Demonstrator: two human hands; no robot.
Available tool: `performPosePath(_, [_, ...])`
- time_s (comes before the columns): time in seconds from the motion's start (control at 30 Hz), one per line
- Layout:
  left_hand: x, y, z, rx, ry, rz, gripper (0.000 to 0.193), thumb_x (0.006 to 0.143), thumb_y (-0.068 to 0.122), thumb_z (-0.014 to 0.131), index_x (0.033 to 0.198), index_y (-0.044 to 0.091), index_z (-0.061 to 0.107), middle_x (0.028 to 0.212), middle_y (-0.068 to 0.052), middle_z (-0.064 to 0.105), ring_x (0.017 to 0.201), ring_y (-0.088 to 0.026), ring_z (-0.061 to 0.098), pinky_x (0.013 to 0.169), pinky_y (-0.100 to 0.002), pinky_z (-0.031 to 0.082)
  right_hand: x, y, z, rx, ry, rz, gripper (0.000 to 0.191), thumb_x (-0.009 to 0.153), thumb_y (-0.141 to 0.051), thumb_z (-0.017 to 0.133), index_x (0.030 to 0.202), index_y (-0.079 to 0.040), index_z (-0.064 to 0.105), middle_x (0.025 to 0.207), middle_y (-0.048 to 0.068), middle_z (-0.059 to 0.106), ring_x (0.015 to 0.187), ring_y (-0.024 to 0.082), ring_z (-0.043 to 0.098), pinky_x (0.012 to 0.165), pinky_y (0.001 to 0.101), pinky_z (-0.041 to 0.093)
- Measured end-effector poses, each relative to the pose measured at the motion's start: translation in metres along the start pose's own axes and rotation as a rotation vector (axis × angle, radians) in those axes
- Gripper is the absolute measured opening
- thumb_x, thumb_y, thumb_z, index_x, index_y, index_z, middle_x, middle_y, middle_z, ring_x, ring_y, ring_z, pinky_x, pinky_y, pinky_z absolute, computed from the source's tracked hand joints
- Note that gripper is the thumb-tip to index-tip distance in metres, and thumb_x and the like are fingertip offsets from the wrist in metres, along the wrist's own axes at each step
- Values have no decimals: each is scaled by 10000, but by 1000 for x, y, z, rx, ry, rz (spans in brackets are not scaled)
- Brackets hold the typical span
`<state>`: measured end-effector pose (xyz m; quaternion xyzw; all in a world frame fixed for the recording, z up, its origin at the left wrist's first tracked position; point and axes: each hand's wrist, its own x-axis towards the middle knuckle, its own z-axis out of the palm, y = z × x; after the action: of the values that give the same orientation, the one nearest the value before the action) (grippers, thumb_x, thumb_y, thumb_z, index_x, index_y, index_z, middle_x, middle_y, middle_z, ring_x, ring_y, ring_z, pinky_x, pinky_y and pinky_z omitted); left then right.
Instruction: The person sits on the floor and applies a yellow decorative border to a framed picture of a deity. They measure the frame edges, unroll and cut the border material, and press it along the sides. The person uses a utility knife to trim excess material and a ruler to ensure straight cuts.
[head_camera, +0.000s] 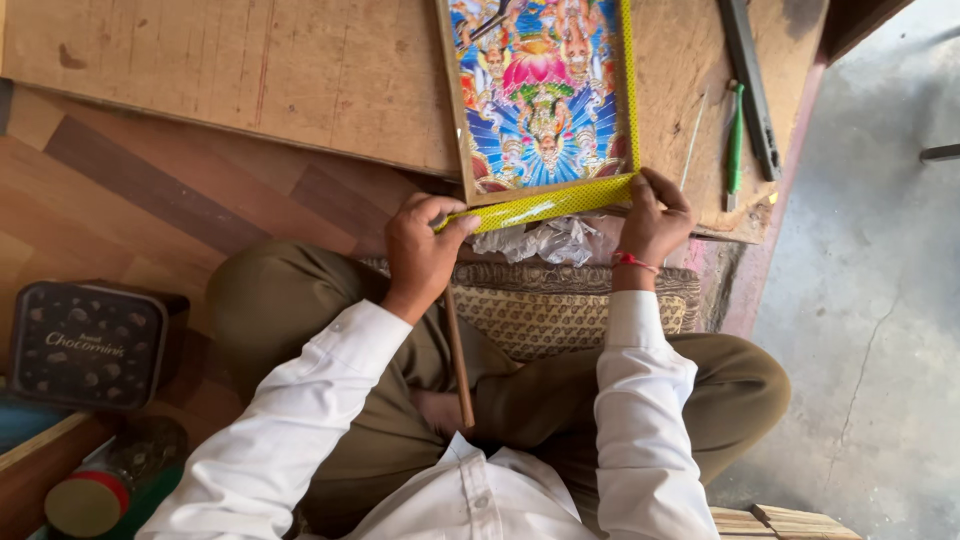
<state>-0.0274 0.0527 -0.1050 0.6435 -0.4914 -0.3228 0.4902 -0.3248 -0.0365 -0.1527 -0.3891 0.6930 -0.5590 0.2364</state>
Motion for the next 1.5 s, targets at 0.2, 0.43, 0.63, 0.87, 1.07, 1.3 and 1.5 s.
performPosePath(0.2, [17,-7,0,-101,-74,-119,181,831,195,831,878,28,780,850,-89,765,798,-194,740,729,-321,552,2,5,-2,102,-20,54,123,843,23,774,961,11,806,816,51,750,727,105,695,697,238,599])
performPosePath(0.43, [19,-9,0,-143,-88,-132,174,848,175,812,873,6,781,822,-91,766,762,-166,737,699,-301,559,4,14,-3,107,-32,21,122,854,24,773,972,18,805,832,54,740,742,102,681,708,237,583])
performPosePath(0.63, [22,-10,3,-179,-85,-198,181,831,153,814,863,-21,776,765,-64,748,703,-126,690,650,-289,546,2,6,-1,103,-25,36,121,843,12,765,957,24,803,839,61,752,748,107,689,716,240,585])
performPosePath(0.87, [24,-3,2,-304,-120,-406,156,819,156,814,840,5,782,652,11,646,548,-67,542,459,-254,425,3,-21,0,39,31,178,106,798,13,761,888,8,816,782,75,760,686,124,683,630,239,547])
performPosePath(1.07, [24,-3,0,-334,-140,-418,147,817,160,811,836,17,781,660,15,640,566,-67,550,453,-256,432,-29,-46,8,-410,152,-225,222,865,-50,774,1086,-41,787,1060,116,748,944,231,691,834,342,567])
performPosePath(1.3, [24,-10,3,-426,-129,-330,124,833,128,801,846,6,784,727,0,706,657,-85,611,544,-269,475,-149,-72,39,-783,-645,-992,586,951,-184,690,1499,-55,529,1586,142,483,1507,295,419,1255,518,276])
performPosePath(1.5, [24,-7,2,-315,-143,-444,145,814,165,823,824,31,770,687,4,677,610,-87,586,487,-272,457,-122,-86,17,-824,-665,-811,826,956,-471,672,1568,-9,364,1619,201,379,1515,337,346,1240,523,213])
